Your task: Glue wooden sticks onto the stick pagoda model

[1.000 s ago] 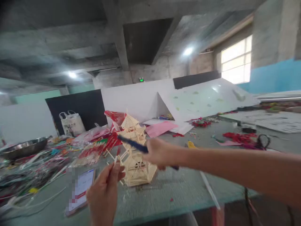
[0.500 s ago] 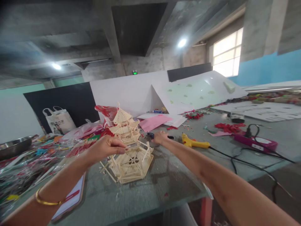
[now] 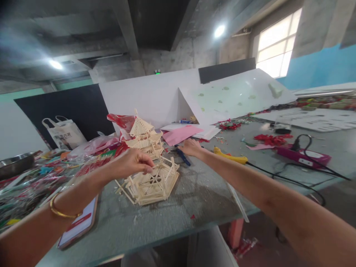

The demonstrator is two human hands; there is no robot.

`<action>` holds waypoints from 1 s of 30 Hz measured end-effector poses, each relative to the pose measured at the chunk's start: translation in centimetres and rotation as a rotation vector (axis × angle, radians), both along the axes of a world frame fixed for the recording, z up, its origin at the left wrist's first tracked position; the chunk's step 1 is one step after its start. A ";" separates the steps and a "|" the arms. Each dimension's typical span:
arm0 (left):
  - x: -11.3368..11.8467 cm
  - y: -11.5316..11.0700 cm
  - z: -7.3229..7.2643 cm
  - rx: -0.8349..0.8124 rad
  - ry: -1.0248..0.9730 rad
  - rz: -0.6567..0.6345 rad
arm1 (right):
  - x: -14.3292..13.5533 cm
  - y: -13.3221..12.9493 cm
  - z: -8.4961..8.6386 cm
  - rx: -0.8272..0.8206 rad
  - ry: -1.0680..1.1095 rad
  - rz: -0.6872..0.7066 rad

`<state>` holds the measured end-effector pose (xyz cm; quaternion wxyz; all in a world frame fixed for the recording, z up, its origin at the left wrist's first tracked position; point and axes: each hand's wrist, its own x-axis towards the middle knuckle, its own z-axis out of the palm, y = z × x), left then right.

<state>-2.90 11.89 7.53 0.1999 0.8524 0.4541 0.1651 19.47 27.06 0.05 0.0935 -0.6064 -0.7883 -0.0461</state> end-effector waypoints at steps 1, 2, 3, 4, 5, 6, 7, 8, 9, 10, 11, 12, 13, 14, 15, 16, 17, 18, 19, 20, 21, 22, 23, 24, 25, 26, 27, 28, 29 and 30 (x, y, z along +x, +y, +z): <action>-0.1 0.1 0.2 0.013 0.001 0.009 | 0.5 -0.3 0.6 -0.007 -0.011 0.023; -0.1 0.2 0.4 0.027 -0.002 0.019 | 1.1 -0.5 1.1 -0.015 -0.025 0.043; -0.1 0.3 0.7 0.040 -0.010 0.031 | 1.9 -0.6 1.7 -0.026 -0.042 0.059; 0.1 0.3 0.9 0.049 -0.028 0.049 | 2.7 -0.7 2.2 -0.041 -0.061 0.071; 0.2 0.2 1.1 0.053 -0.058 0.071 | 3.7 -0.8 2.7 -0.058 -0.080 0.076; 0.5 0.1 1.3 0.048 -0.097 0.092 | 4.9 -0.8 3.1 -0.080 -0.101 0.069; 0.7 -0.2 1.4 0.037 -0.143 0.110 | 6.2 -0.7 3.5 -0.107 -0.122 0.053; 0.9 -0.6 1.5 0.023 -0.198 0.125 | 7.6 -0.7 3.7 -0.138 -0.142 0.027; 1.2 -1.0 1.4 0.007 -0.259 0.133 | 9.1 -0.8 3.9 -0.174 -0.159 -0.003; 1.4 -1.6 1.2 -0.011 -0.321 0.138 | 10.5 -0.9 3.9 -0.214 -0.173 -0.033; 1.6 -2.3 0.8 -0.030 -0.388 0.143 | 11.8 -1.1 3.7 -0.255 -0.182 -0.058; 1.7 -3.1 0.2 -0.076 -0.446 0.156 | 13.0 -1.4 3.3 -0.293 -0.185 -0.075; 1.9 -3.9 -0.5 -0.134 -0.494 0.183 | 14.0 -1.8 2.8 -0.327 -0.182 -0.081; 2.1 -4.7 -1.4 -0.201 -0.530 0.202 | 14.7 -2.2 2.2 -0.354 -0.177 -0.078; 2.4 -5.4 -2.4 -0.266 -0.551 0.213 | 15.3 -2.6 1.4 -0.366 -0.169 -0.065; 2.7 -6.1 -3.3 -0.329 -0.571 0.212 | 15.6 -3.0 0.6 -0.364 -0.160 -0.046; 3.1 -6.6 -4.3 -0.379 -0.597 0.208 | 15.8 -3.4 -0.2 -0.349 -0.151 -0.022; 3.6 -7.1 -5.2 -0.419 -0.623 0.210 | 15.9 -3.7 -1.0 -0.321 -0.141 0.001; 4.1 -7.5 -6.1 -0.433 -0.659 0.224 | 15.9 -4.0 -1.7 -0.285 -0.128 0.022; 4.6 -7.8 -6.8 -0.432 -0.694 0.248 | 15.9 -4.2 -2.1 -0.246 -0.111 0.040; 5.1 -8.0 -7.3 -0.422 -0.730 0.279 | 15.9 -4.4 -2.4 -0.209 -0.091 0.056; 5.6 -8.2 -7.8 -0.406 -0.765 0.311 | 15.9 -4.5 -2.4 -0.178 -0.067 0.070; 6.0 -8.2 -8.1 -0.394 -0.793 0.334 | 16.0 -4.7 -2.2 -0.147 -0.039 0.085; 6.3 -8.3 -8.4 -0.379 -0.817 0.345 | 16.1 -4.9 -1.7 -0.118 -0.007 0.101; 6.6 -8.2 -8.6 -0.358 -0.832 0.344 | 16.2 -5.2 -1.0 -0.092 0.031 0.119; 6.8 -8.2 -8.7 -0.322 -0.834 0.339 | 16.2 -5.7 -0.2 -0.072 0.072 0.139; 6.9 -8.2 -8.9 -0.265 -0.821 0.336 | 16.2 -6.3 0.7 -0.061 0.113 0.159; 6.9 -8.1 -8.9 -0.194 -0.792 0.342 | 16.1 -7.0 1.6 -0.063 0.143 0.178; 7.0 -8.1 -9.0 -0.119 -0.752 0.351 | 16.0 -7.9 2.5 -0.088 0.190 0.207; 7.0 -8.2 -9.0 -0.045 -0.707 0.364 | 15.7 -9.0 3.2 -0.137 0.260 0.253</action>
